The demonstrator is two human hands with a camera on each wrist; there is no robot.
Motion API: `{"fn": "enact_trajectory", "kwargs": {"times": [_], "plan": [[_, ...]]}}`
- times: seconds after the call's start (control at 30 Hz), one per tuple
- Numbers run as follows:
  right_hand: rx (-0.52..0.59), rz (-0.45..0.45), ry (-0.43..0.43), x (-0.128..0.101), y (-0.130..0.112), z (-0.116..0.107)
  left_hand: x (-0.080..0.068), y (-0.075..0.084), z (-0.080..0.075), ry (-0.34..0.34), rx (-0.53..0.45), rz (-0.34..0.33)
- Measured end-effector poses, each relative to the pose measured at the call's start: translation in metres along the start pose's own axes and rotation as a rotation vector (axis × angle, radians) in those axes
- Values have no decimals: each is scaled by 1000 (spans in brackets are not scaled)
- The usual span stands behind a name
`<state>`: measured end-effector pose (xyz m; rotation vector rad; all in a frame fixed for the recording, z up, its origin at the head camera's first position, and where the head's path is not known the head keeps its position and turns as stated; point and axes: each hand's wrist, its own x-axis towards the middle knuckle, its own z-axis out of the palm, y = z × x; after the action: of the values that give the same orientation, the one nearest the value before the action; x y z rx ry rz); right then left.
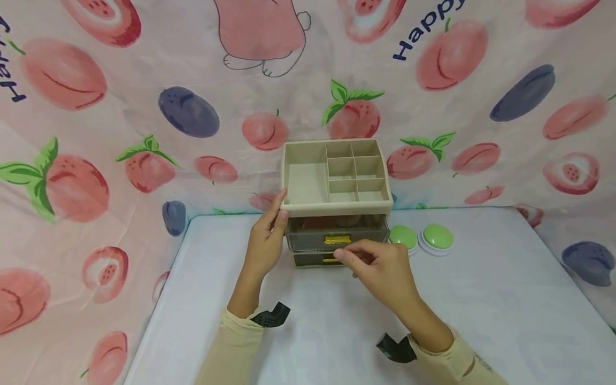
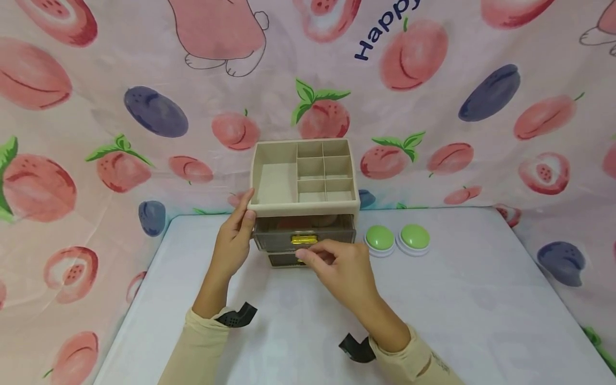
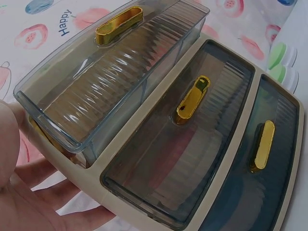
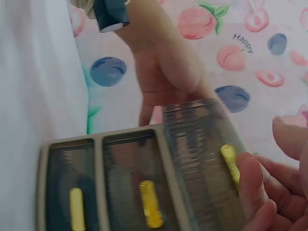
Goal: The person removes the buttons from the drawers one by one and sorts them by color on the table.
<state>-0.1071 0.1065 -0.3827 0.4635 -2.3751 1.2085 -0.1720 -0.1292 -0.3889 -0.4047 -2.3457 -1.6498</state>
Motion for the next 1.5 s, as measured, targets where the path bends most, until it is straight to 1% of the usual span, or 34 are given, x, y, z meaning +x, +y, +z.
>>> {"fn": "enact_trajectory", "kwargs": {"times": [0.07, 0.2, 0.27, 0.43, 0.53, 0.63, 0.9, 0.97, 1.13, 1.17, 1.3, 1.5], "plan": [[21, 86, -18, -1, 3, 3, -2, 10, -1, 1, -2, -18], [65, 207, -33, -1, 10, 10, -2, 8, -1, 5, 2, -33], [87, 248, -31, 0, 12, 12, -2, 8, -1, 6, 5, -37], [146, 309, -9, 1, 15, 15, -2, 8, -1, 3, 7, -36], [177, 322, 3, 2, 16, 16, -1, 9, 0, 5, 8, -32], [201, 314, 18, 3, 18, 19, -1, 10, -1, 6, 8, -30], [235, 310, 43, 2, 20, 23, -2, 12, -2, -3, 9, -20], [240, 314, 43, 2, 20, 23, -1, 5, -1, -2, 12, -21], [274, 332, 38, 5, 22, 24, 5, -19, 2, 7, 20, -16], [284, 337, 35, 6, 22, 25, 5, -21, 2, 8, 20, -12], [317, 370, 23, 10, 24, 26, 6, -25, 1, 11, 10, 18], [317, 412, 30, 17, 26, 28, 6, -26, 2, 7, 14, 52]]}}
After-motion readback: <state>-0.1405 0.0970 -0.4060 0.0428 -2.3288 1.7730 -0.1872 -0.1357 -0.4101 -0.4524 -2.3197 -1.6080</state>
